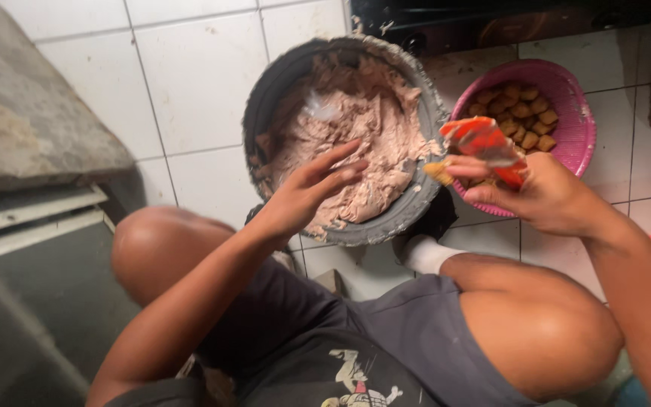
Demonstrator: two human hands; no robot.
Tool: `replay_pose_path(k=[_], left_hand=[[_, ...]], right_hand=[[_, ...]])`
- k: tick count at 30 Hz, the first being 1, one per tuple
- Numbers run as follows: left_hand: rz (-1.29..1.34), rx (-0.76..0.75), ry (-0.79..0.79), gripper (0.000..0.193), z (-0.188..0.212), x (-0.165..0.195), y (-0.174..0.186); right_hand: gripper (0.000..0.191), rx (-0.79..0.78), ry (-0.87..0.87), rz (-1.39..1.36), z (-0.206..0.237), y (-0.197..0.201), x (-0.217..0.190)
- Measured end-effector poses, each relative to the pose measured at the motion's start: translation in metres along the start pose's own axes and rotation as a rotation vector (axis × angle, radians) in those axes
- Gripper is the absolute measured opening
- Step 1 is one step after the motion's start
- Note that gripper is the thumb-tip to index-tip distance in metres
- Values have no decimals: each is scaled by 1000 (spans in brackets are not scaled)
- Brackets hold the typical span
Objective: The person sits on the kitchen floor and uses an orange spatula to scoop pink batter from a large basin onto fried food pieces, spreading the batter over each piece by hand and spatula. Coated pieces are placed into an orange tray, with a pink basket of uncoated pieces and pots of hot oil nearby.
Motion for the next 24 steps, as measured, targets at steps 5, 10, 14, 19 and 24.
replay_pose_path(k=[5,10,14,19,24], left_hand=[[190,-93,244,64,26,3,7],[458,186,-67,39,44,1,30],[588,466,-292,28,59,26,70],[731,454,-489,35,74,57,91],[776,448,-456,30,67,63,94]], right_hand=[[40,-141,198,48,-29,-58,-111],[40,-179,212,-186,-90,-120,-137],[38,86,-109,-330,-127,-147,-88],[25,457,-301,-789,-161,-181,16],[21,390,-527,-1601,-167,-229,83]])
Point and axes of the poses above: each hand's wrist, its own z-axis away from the middle knuckle, its own y-axis out of the back of the hand, x = y × z, the point moved 1 cm from there along -z, towards the middle knuckle, and after that the axes turned 14 degrees about z, right-handed, at the moved point
